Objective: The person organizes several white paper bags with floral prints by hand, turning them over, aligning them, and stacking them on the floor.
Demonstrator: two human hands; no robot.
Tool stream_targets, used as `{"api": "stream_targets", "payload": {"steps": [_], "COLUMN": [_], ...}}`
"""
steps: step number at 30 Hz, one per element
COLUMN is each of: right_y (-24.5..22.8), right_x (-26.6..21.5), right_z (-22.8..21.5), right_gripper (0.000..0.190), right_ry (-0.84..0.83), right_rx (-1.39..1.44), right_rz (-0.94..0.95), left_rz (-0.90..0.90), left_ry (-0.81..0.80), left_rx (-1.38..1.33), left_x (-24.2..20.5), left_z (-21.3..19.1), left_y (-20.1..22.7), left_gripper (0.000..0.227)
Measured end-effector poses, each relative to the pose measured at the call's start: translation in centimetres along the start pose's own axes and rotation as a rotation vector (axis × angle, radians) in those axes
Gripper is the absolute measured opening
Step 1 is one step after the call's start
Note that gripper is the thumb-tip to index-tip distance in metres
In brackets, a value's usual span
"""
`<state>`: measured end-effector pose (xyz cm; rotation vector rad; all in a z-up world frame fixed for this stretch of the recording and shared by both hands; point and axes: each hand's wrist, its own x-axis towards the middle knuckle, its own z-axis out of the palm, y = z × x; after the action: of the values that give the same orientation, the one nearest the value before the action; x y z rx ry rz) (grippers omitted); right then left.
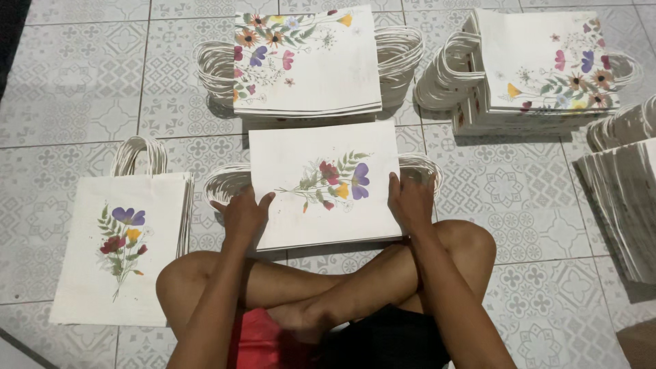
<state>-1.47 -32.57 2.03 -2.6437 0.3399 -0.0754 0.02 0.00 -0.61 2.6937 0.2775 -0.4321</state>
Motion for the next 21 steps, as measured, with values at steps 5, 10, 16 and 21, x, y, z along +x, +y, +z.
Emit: {"api": "stream_targets", "payload": {"steps": [5,10,16,21], "right_y": [0.7,0.3,6.4,-1.9], "right_x": [0.0,-0.3,2.4,5.5], "right_z": [0.6,0.1,3.1,2.8], "right_gripper": [0.062,0.074,0.038,0.018], "right_ry": [-0.036,-0.109,0.303,0.442], "right_rx": [-0.017,-0.041,-0.117,0.12], "right_rz": [-0.005,-0.001,-0.218,-0.769], "left_rz": [-0.031,0.013,0.006,-0.221], "left_ry": [0.023,0.047,0.174,0.628], "left_rx": [-0.067,-0.312,-0.431,-1.018], "left_x": [-0.1,-3.6,-6.6,-12.8], "left_z": [0.9,-3.6,-3.7,-2.4], "left_y": [0.3,2.7,-2.8,-13.4], "left_gripper": [0.064,0.066,0.063,0.035]}}
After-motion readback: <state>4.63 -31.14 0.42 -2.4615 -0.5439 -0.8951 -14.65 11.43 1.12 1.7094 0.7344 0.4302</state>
